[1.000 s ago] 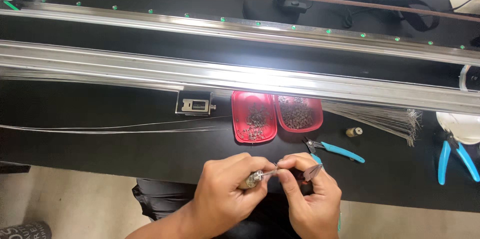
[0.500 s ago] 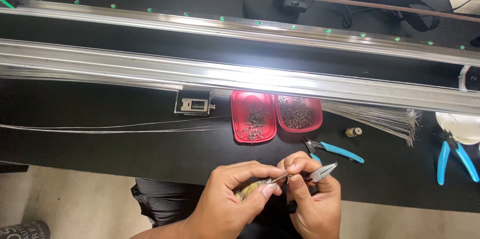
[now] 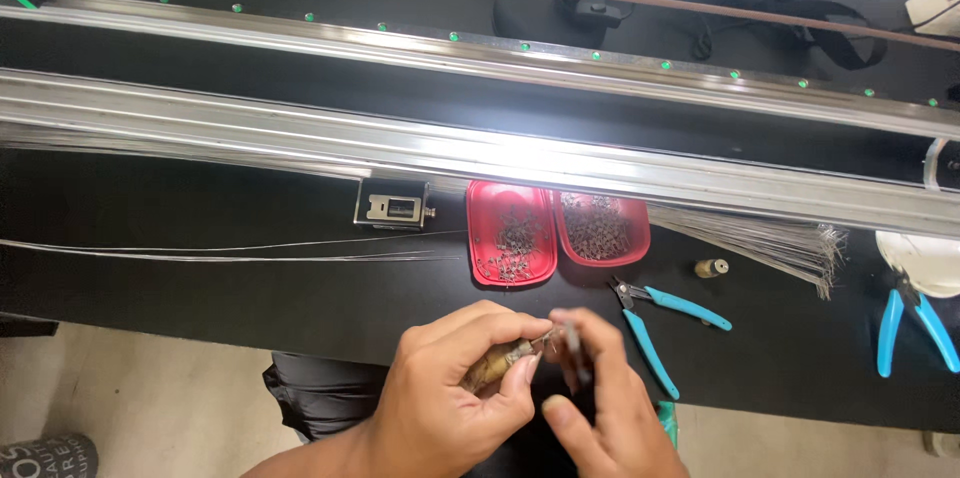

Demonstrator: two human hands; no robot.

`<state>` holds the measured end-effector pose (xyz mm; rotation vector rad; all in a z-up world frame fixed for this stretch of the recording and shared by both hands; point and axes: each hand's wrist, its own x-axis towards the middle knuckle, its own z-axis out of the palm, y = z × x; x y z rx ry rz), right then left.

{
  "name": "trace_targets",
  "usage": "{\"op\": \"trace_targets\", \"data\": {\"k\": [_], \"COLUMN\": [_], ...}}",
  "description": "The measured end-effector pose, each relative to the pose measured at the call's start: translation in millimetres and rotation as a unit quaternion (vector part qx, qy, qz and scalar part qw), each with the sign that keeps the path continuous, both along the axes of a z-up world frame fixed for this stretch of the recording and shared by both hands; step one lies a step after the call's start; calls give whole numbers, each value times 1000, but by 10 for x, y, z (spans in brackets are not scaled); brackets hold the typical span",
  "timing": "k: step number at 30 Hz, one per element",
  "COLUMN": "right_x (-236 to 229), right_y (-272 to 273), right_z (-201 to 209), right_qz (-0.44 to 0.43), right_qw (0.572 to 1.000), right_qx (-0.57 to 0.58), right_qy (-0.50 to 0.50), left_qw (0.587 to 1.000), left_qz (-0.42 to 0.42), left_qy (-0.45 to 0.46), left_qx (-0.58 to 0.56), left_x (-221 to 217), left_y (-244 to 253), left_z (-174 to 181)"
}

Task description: The person repeatedly picks small metal pieces from a red tray, inserts them into a cylindrical component held in the left hand, and uses pliers to crimp or secure each piece. The process is repeated for multiple pieces throughout the clip.

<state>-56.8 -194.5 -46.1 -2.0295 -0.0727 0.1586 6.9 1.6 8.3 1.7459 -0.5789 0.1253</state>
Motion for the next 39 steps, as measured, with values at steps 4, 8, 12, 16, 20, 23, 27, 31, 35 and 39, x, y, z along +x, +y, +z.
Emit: {"op": "trace_targets", "data": {"k": [4,8,12,16,20,23,27,31,35,39], "right_x": [-45,3,22,-28,-12,-14,8,-2,13,15], "right_y": [194,265,287,280,220,165,108,141,216,267], "right_z": [118,173,187,103,-24,8,164,186,161,186], "right_qz": [-72,-106,-79,-98,-62,-39,-42,-84,-52,-55], "right_qw": [994,982,986,986,984,986,993,992,996,997], "right_qx": [-84,-85,-82,-103,-116,-128,-100,-89,-54,-42], "right_qy": [-23,-130,-122,-91,-119,-104,-37,-9,-50,-32], "left_qw": [998,996,993,994,979,969,988,992,991,992], "left_qz": [22,22,36,40,26,16,64,90,99,93], "left_qy": [-47,-82,-100,-87,-176,-216,-115,-54,-59,-59], "left_qx": [31,31,50,60,103,116,84,72,71,64], "left_x": [-10,-5,-9,-27,17,21,-62,-127,-157,-172], "left_y": [-7,-26,-44,-52,-25,-45,-108,-116,-126,-118], "left_z": [-12,-27,-63,-94,-160,-171,-153,-126,-144,-155]}}
